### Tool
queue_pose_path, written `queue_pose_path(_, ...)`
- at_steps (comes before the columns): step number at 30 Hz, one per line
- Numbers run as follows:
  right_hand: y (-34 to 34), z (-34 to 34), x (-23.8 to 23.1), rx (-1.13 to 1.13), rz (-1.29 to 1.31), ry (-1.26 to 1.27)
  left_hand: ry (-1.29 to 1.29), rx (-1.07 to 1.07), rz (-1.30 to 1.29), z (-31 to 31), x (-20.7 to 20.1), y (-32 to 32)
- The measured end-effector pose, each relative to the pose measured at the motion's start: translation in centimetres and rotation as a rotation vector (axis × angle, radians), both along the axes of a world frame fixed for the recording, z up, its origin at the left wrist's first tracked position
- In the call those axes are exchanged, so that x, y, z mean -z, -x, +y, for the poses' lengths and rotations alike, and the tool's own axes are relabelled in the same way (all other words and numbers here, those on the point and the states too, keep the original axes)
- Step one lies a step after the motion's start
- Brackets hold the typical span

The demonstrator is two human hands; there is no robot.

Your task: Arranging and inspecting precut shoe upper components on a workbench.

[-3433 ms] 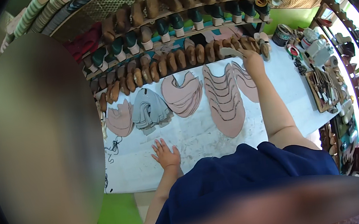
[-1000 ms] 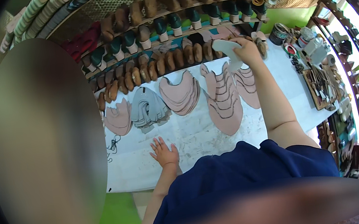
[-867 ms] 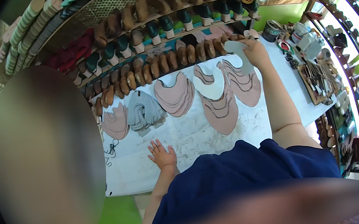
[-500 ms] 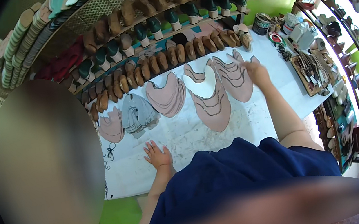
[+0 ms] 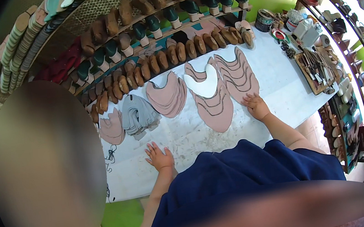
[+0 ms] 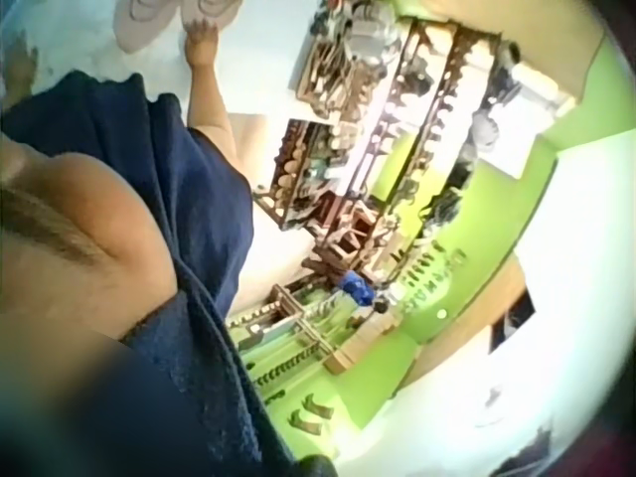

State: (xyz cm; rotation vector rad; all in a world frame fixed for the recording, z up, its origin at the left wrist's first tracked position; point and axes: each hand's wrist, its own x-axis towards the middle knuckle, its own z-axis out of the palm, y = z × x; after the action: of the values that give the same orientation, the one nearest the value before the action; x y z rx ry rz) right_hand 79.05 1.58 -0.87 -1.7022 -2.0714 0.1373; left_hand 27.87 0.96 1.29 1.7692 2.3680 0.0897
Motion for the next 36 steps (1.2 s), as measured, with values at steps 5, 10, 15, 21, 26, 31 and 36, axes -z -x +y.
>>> queue_pose_path(5,2.9,2.4,-6.3,0.112,-0.107,0.331,-0.005,-0.014,-0.012,-0.3,0.3,0.3)
queue_pose_path(10,8.3,8.0,-7.3,0.210,-0.237,0.547,0.012,-0.002,-0.010,0.1,0.2,0.2)
queue_pose_path(15,12.8,12.9,-3.3,-0.093,-0.141,0.077,-0.004,0.015,-0.011,0.1,0.6,0.4)
queue_pose_path(21,14.2,14.8,-2.0,-0.078,-0.299,0.257,-0.029,0.006,-0.018,0.0,0.8,0.4)
queue_pose_path(26,14.8,15.0,-1.0,0.006,-0.291,0.204,-0.033,0.003,-0.032,0.0,0.4,0.5)
queue_pose_path(31,15.9,15.1,-1.7,0.041,-0.301,0.238,-0.027,0.003,-0.038,0.0,0.4,0.6)
queue_pose_path(36,16.4,15.0,-1.6,0.062,-0.257,0.219,-0.018,0.009,-0.044,0.1,0.1,0.5)
